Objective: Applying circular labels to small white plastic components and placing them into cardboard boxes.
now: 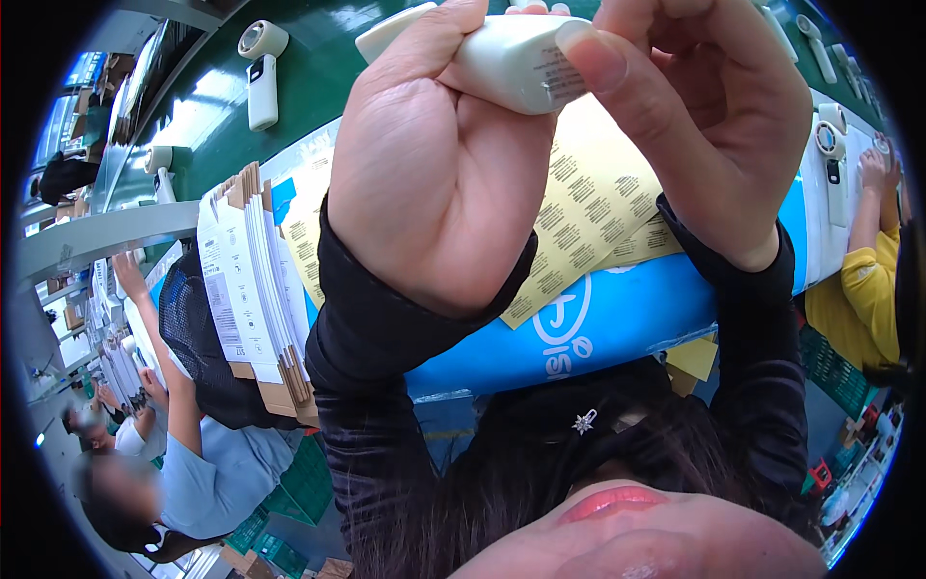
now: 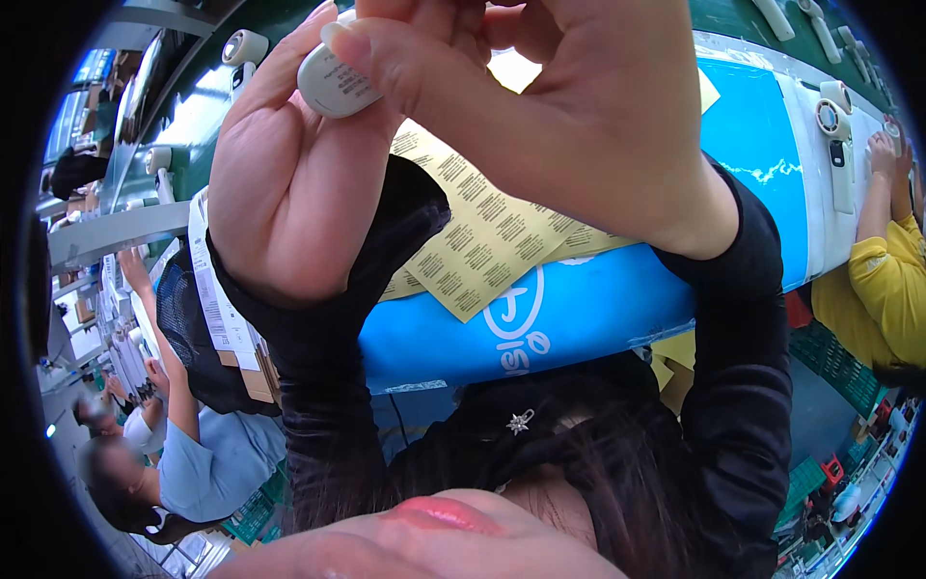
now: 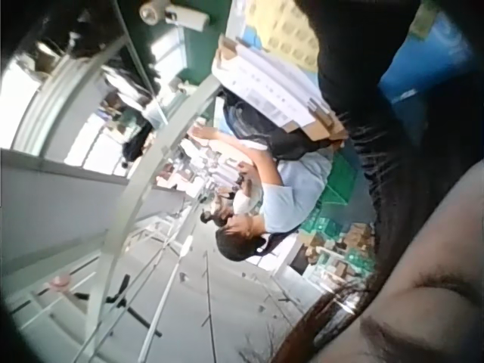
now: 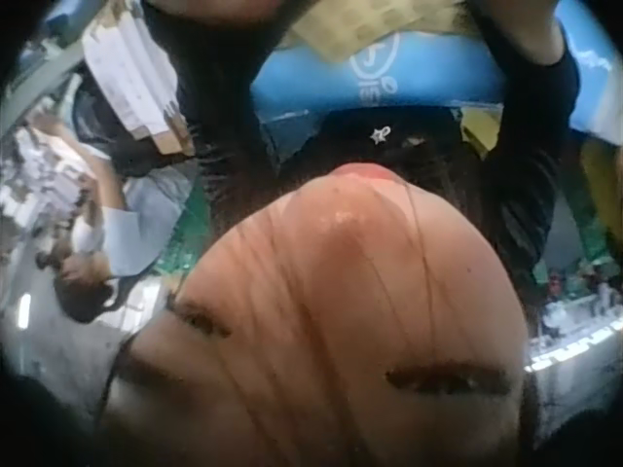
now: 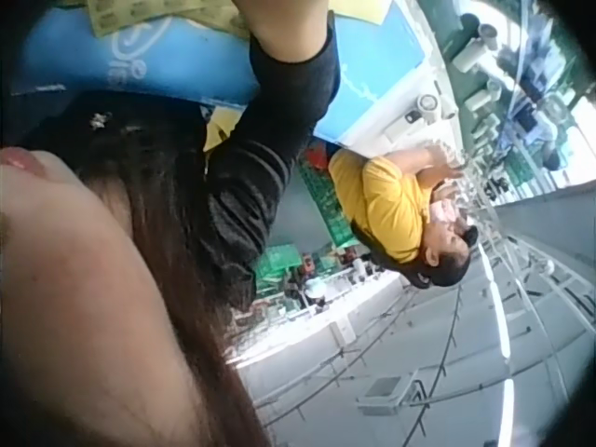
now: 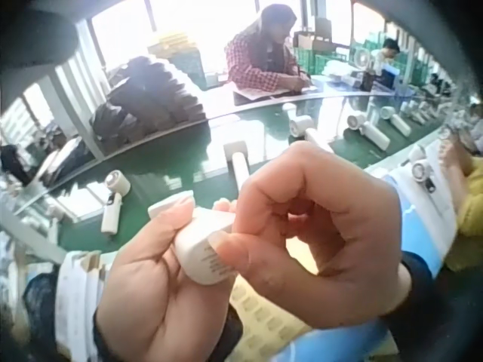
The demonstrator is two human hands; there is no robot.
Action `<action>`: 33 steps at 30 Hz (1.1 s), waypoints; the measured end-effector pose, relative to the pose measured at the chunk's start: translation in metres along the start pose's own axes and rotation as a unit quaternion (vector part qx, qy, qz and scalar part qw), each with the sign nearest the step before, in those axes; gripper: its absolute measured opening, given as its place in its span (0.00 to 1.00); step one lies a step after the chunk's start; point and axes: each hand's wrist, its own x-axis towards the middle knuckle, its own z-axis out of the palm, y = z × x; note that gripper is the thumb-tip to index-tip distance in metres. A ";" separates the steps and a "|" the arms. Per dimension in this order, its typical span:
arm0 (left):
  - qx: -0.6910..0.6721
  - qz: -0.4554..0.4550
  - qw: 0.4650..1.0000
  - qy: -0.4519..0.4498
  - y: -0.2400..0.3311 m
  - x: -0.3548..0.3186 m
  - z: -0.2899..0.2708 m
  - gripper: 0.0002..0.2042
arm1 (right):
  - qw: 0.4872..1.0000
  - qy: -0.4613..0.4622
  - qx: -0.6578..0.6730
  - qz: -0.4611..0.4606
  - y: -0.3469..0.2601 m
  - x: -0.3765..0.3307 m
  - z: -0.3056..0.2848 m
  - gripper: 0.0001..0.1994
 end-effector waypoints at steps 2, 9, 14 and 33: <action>0.002 0.000 1.000 0.004 0.000 0.001 0.001 0.14 | 1.000 -0.005 -0.009 -0.009 0.001 -0.001 0.001 0.09; 0.023 0.009 0.999 0.035 -0.004 0.002 0.005 0.14 | 0.966 -0.063 -0.239 0.069 -0.003 0.010 -0.014 0.13; 0.132 0.076 0.980 0.127 0.007 0.071 -0.024 0.14 | 0.940 0.008 -0.338 0.052 -0.004 0.024 -0.037 0.14; 0.597 -0.012 0.797 0.095 0.014 0.172 -0.094 0.26 | 0.947 0.025 -0.319 0.014 -0.022 0.030 -0.082 0.11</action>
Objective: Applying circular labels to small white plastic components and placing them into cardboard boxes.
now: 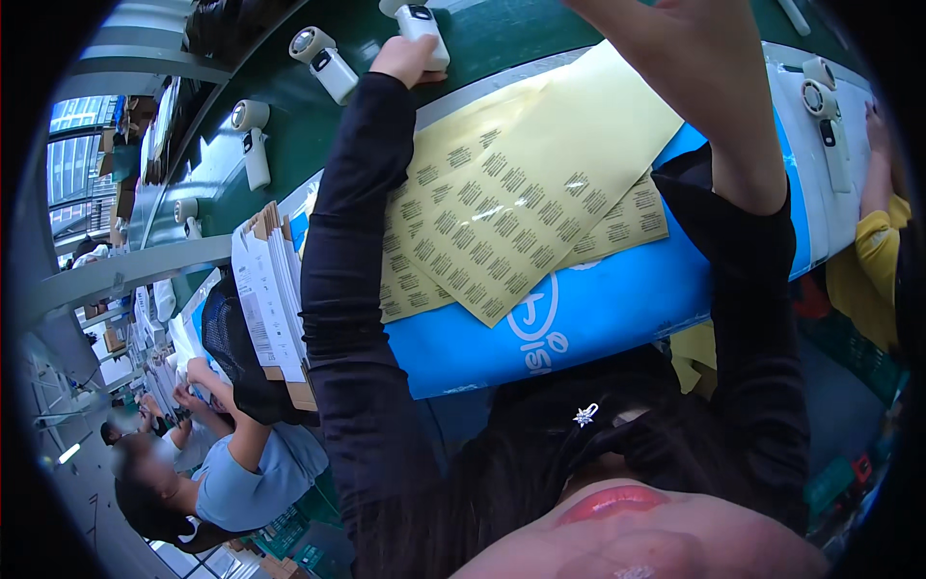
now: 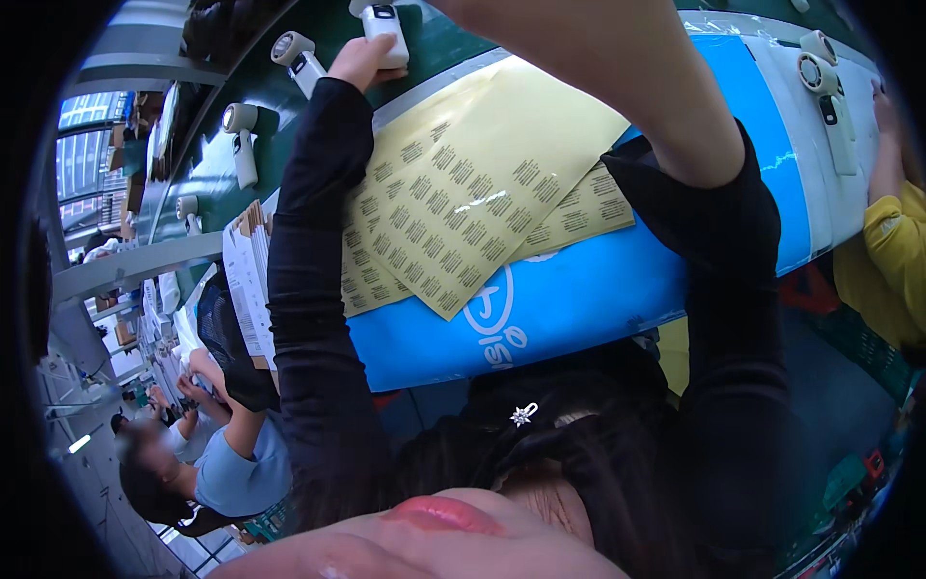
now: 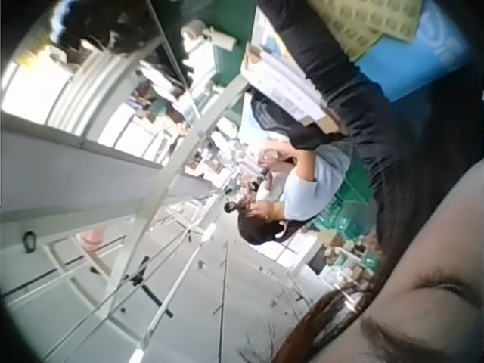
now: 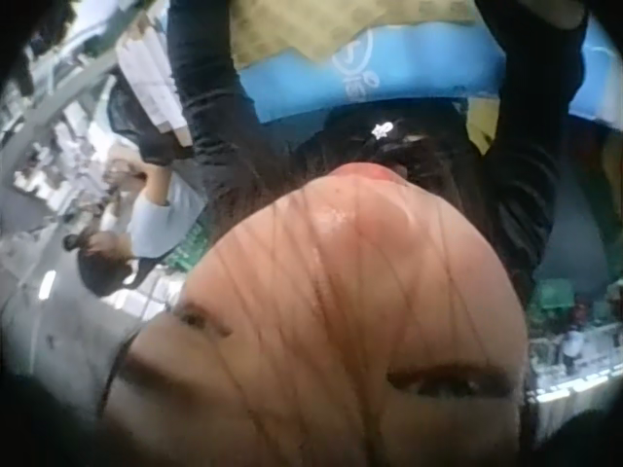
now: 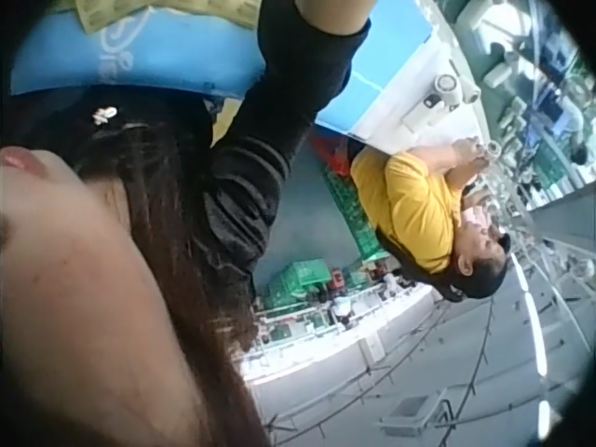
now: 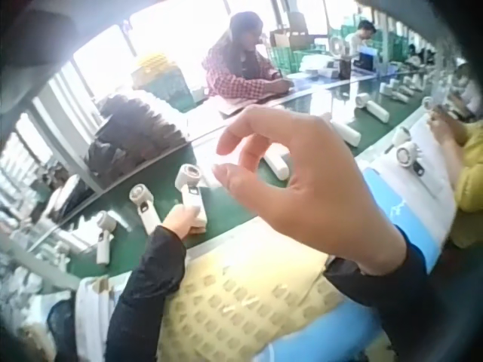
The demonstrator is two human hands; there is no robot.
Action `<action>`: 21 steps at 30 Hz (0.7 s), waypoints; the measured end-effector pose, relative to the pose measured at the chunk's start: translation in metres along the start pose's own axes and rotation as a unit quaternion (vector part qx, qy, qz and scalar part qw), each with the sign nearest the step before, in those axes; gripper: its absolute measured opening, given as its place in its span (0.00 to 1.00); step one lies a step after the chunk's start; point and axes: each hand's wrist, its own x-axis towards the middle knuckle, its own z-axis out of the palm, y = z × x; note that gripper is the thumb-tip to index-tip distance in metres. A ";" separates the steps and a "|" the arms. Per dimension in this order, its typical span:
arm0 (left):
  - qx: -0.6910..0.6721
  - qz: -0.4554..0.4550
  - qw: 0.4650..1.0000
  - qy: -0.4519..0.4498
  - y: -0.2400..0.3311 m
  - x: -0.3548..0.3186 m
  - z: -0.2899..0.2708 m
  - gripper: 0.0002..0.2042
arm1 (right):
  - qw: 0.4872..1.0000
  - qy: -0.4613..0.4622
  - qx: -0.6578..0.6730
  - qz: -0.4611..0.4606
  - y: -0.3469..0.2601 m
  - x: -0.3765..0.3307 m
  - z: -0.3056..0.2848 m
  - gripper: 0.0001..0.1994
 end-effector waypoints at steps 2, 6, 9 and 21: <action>-0.322 -0.025 0.940 -0.113 0.006 -0.020 -0.004 0.27 | 0.998 -0.033 0.037 -0.025 0.006 -0.008 0.002 0.10; -0.506 0.001 0.824 -0.256 -0.007 -0.084 0.010 0.24 | 0.992 -0.094 0.056 -0.064 0.032 -0.033 0.009 0.09; -0.373 0.073 0.895 -0.231 -0.021 -0.116 0.036 0.20 | 0.984 -0.178 -0.022 -0.019 0.045 -0.068 0.005 0.05; -0.188 0.200 0.941 -0.200 -0.050 -0.113 0.058 0.21 | 0.973 -0.150 -0.170 -0.045 0.069 -0.127 0.027 0.02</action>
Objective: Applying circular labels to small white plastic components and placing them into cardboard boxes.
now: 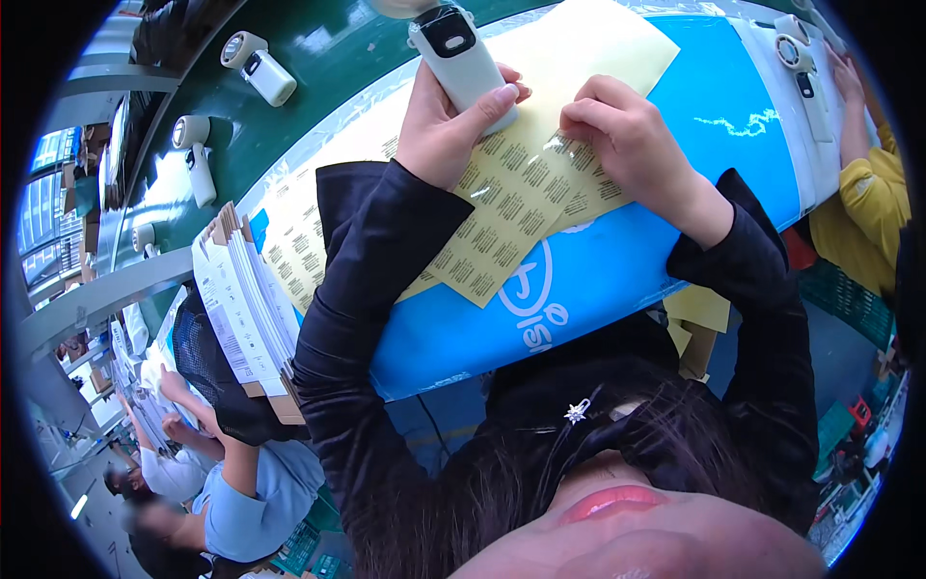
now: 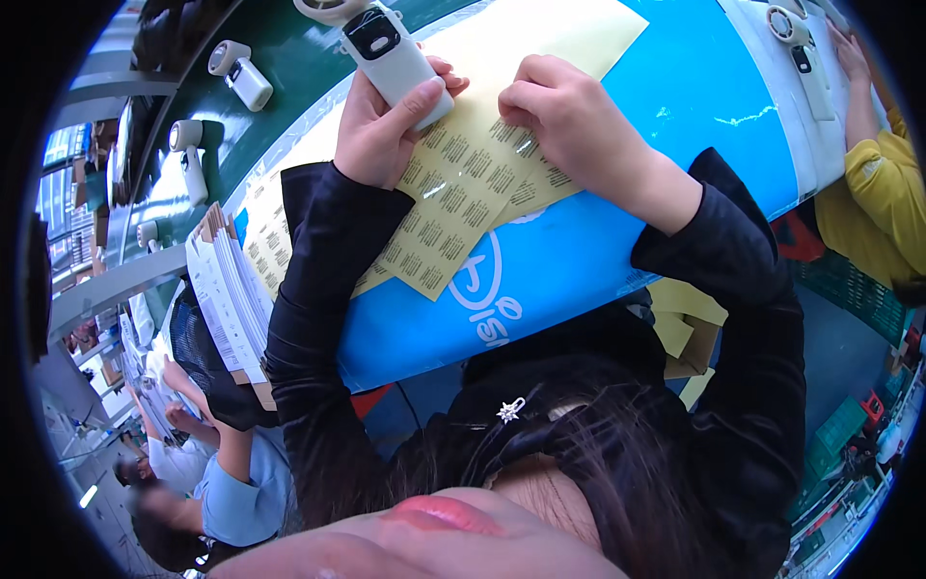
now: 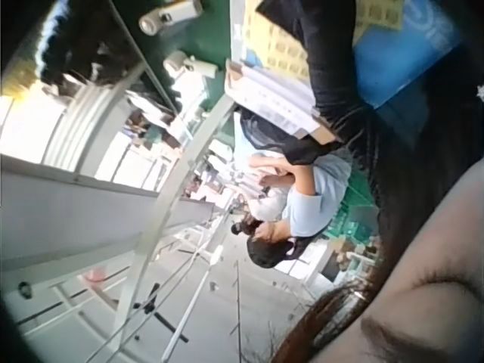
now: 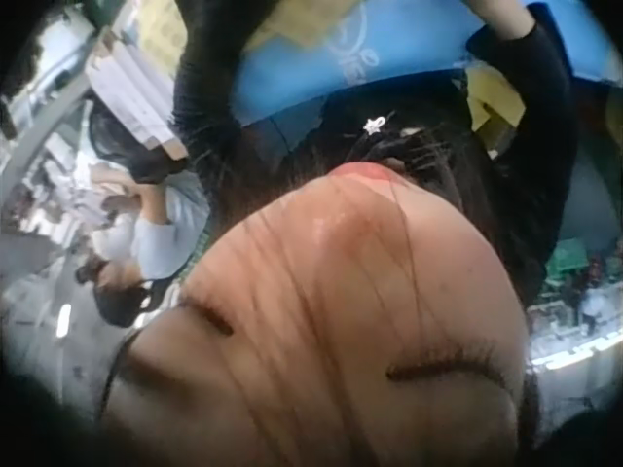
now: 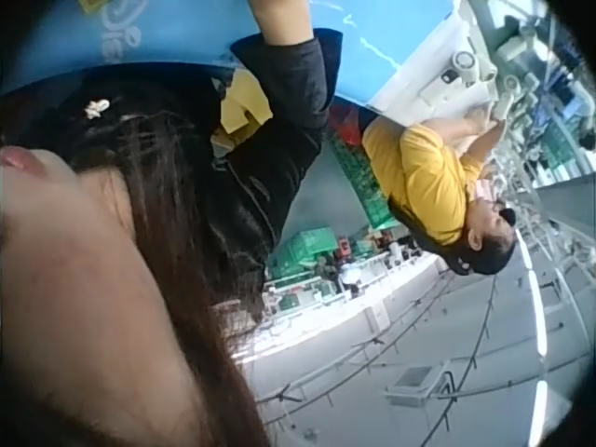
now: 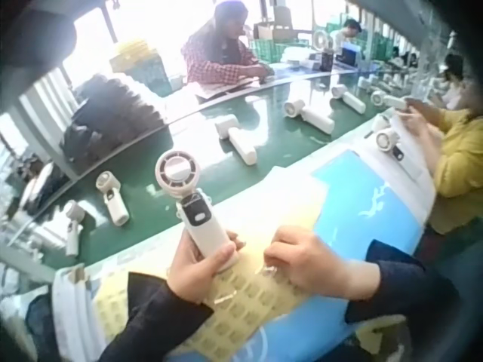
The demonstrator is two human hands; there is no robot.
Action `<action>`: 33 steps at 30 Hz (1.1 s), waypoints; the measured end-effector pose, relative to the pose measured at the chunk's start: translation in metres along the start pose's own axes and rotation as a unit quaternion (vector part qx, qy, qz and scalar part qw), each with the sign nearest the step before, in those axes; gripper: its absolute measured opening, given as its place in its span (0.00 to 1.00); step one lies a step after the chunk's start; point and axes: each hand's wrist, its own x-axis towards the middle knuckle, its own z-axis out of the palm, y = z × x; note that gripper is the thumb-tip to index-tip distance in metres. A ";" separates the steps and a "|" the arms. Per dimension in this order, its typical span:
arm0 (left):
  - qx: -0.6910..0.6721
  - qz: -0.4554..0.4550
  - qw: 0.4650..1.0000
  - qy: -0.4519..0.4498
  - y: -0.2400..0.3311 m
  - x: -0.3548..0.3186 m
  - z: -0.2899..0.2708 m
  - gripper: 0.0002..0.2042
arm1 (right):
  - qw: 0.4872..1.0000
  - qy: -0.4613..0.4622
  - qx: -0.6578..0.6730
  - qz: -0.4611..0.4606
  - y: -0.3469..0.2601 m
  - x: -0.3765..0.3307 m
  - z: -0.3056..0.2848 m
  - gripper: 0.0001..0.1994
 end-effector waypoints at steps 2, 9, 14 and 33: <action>0.004 0.002 1.000 -0.003 0.000 0.000 -0.001 0.22 | 1.000 0.005 -0.003 -0.003 -0.001 0.000 0.001 0.02; 0.024 0.003 0.999 -0.022 -0.001 0.001 -0.003 0.22 | 1.000 0.004 -0.001 -0.019 -0.004 -0.009 -0.002 0.03; 0.017 -0.008 1.000 -0.019 0.000 0.001 -0.002 0.22 | 0.995 -0.045 0.087 0.025 -0.003 -0.006 -0.011 0.04; -0.417 -0.041 0.901 0.112 0.147 -0.017 0.019 0.18 | 0.807 0.165 0.567 -0.001 -0.105 0.112 -0.026 0.09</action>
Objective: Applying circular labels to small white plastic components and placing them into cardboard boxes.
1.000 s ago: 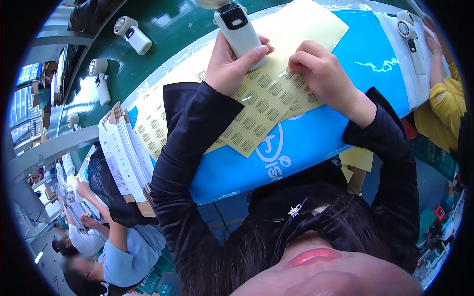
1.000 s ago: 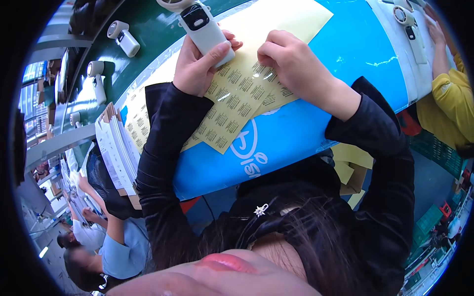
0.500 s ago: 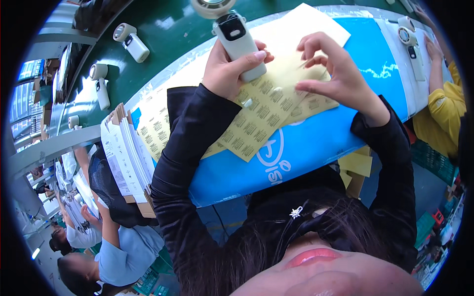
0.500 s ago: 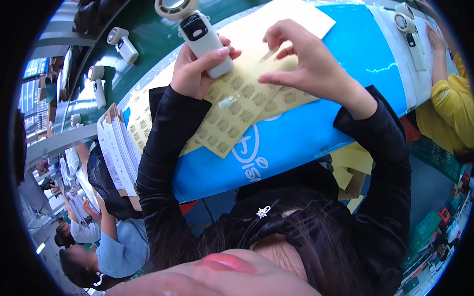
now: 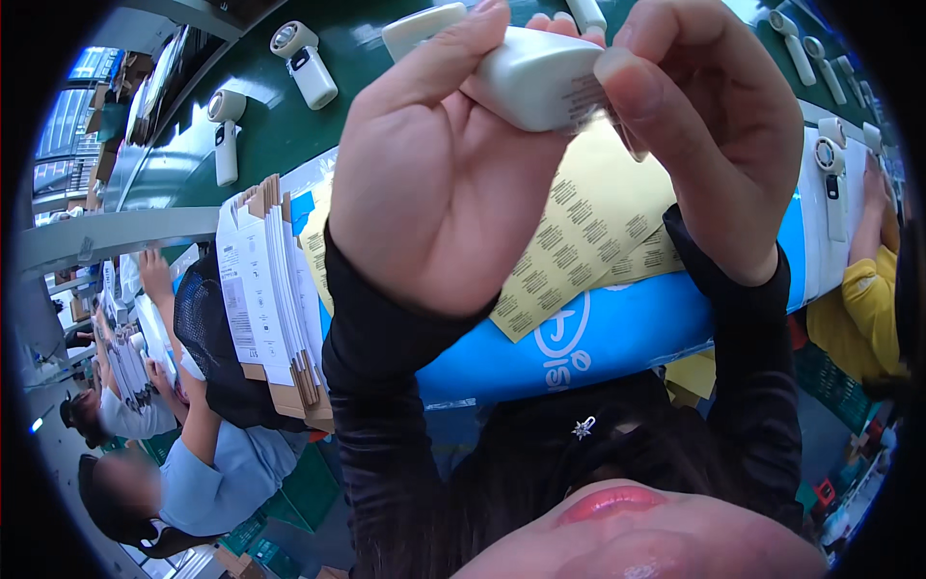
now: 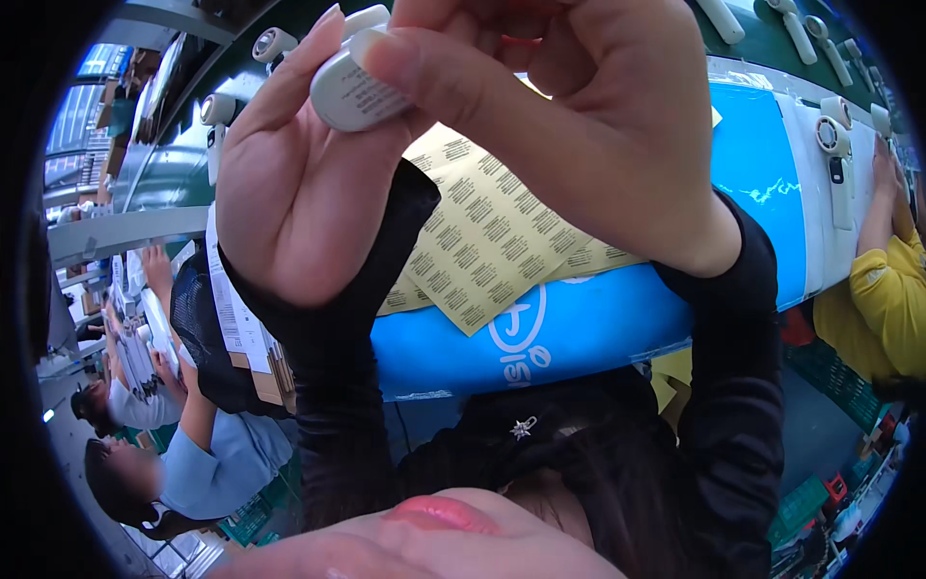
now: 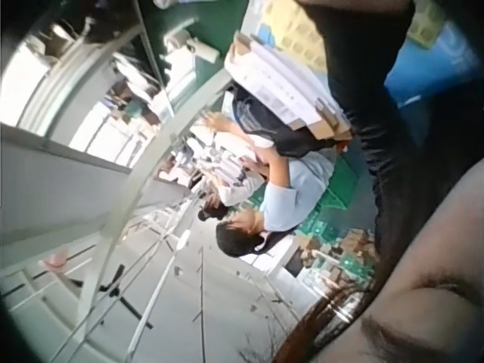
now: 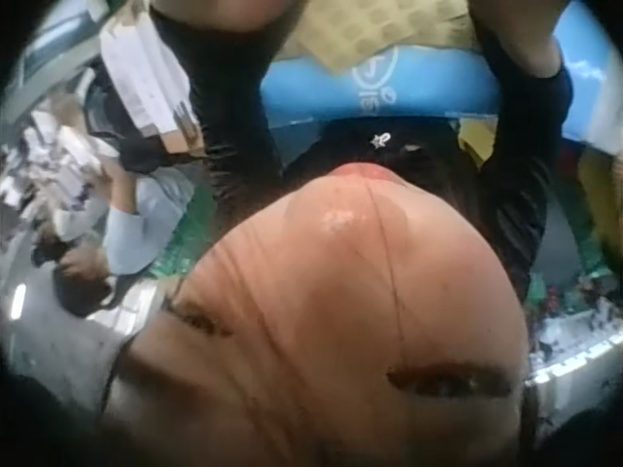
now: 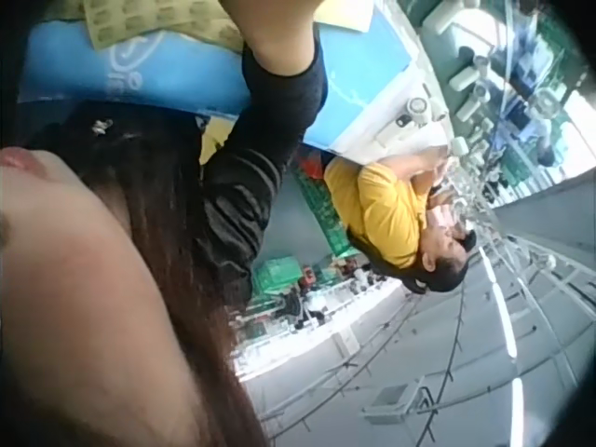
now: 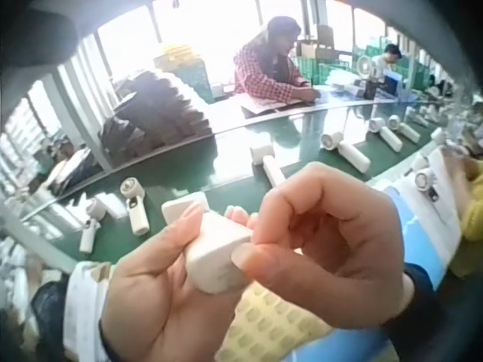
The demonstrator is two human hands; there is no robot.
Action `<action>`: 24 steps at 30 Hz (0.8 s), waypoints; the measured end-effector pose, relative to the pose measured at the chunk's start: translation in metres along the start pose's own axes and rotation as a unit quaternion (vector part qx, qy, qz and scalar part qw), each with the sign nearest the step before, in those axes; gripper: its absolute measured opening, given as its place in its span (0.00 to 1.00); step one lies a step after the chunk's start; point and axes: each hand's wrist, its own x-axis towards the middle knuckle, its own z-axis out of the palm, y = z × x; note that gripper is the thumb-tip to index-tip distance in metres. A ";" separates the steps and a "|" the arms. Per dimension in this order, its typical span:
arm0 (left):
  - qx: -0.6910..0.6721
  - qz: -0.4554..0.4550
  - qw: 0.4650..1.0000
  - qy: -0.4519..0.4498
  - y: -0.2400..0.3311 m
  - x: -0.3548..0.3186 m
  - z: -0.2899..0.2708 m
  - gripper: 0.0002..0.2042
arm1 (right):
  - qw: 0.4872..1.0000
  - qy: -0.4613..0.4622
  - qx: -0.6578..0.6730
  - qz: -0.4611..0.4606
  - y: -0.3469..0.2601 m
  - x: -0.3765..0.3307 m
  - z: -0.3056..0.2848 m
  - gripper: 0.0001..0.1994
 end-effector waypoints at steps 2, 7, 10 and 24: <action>-0.010 0.003 1.000 0.011 -0.003 0.001 0.001 0.17 | 1.000 0.008 -0.015 0.012 0.004 0.000 -0.001 0.08; -0.027 0.010 0.999 0.029 -0.009 0.003 0.003 0.16 | 0.999 -0.024 -0.030 -0.014 0.010 0.000 -0.004 0.08; -0.031 0.015 0.999 0.037 -0.011 0.003 0.005 0.15 | 0.999 -0.018 -0.032 -0.013 0.010 -0.002 -0.003 0.08; -0.038 0.013 0.998 0.056 -0.013 0.003 0.011 0.13 | 1.000 -0.007 -0.030 -0.002 0.010 -0.002 -0.004 0.08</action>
